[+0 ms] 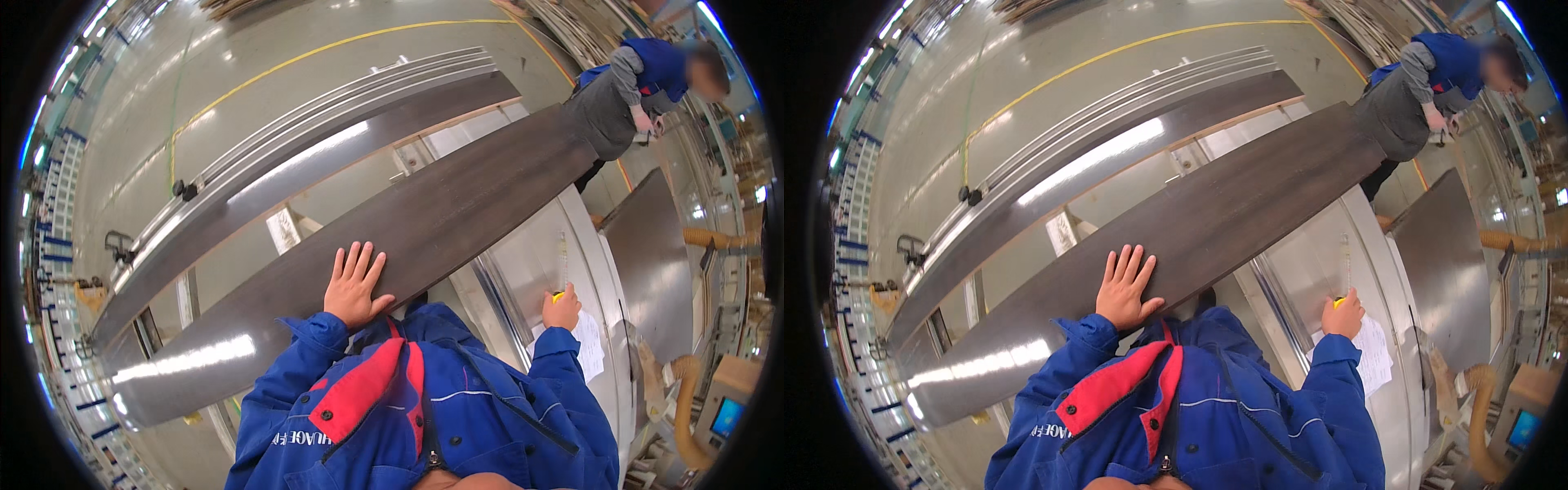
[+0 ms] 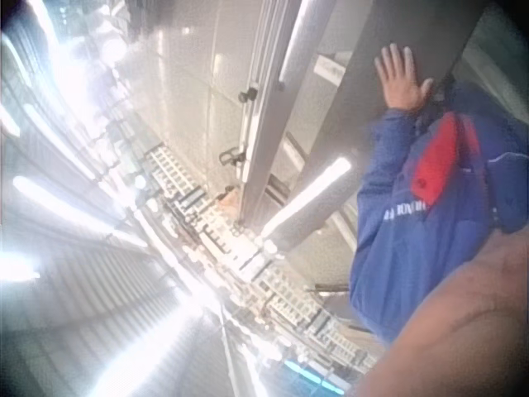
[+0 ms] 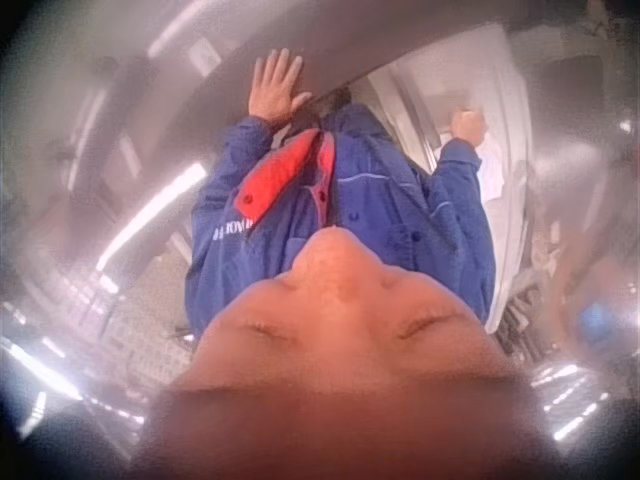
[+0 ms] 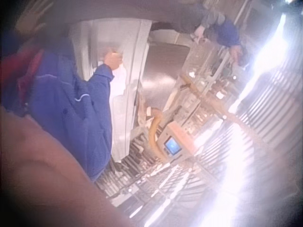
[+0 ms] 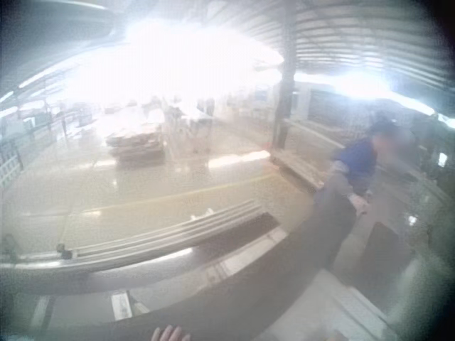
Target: The person carries a large dark panel to a cutting table, places it on the machine, and uses a tape measure to mark dimensions. They adjust the panel and a fence on the table, then remove the panel and repeat the process with another panel. The person consults a printed sheet while measuring.
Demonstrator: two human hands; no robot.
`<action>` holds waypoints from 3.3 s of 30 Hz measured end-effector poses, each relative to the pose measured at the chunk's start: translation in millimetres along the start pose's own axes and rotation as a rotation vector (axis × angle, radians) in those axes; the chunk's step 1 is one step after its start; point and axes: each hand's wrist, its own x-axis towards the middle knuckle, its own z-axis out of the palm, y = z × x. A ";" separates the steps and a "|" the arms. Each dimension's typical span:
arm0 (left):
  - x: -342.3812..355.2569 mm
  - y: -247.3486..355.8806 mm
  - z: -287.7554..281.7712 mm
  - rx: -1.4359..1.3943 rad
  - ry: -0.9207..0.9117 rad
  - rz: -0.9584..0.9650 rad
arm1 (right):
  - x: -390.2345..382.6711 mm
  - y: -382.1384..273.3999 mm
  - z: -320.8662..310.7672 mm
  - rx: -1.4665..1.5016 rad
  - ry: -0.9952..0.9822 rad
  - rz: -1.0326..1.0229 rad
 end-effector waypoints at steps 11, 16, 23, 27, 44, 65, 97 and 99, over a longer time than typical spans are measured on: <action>-1.2 18.4 13.0 0.034 0.059 -0.139 | 82.9 51.0 -29.7 0.773 0.178 -0.065; -0.9 42.7 26.3 0.039 0.136 -0.247 | 77.4 7.9 -71.9 1.434 -0.458 -0.152; 1.7 128.0 16.1 -0.351 0.299 -0.210 | 5.3 -81.1 -55.8 1.431 -1.271 -0.505; -1.7 183.8 2.8 -1.178 0.202 -0.595 | -33.8 -123.9 -59.0 1.098 -1.381 -0.837; -535.0 -166.8 -167.8 -0.831 1.945 -1.285 | 208.0 -133.3 -156.9 -0.136 -1.247 -0.778; -440.6 -326.2 -72.6 0.077 0.690 -1.165 | -624.0 -880.8 -31.4 0.358 -1.439 -1.218; -448.0 -345.2 -78.6 -0.129 0.635 -1.136 | -719.4 -990.1 -4.4 0.338 -1.210 -1.231; -447.5 -342.0 -78.6 -0.081 0.664 -1.136 | -715.1 -985.4 -8.2 0.395 -1.237 -1.279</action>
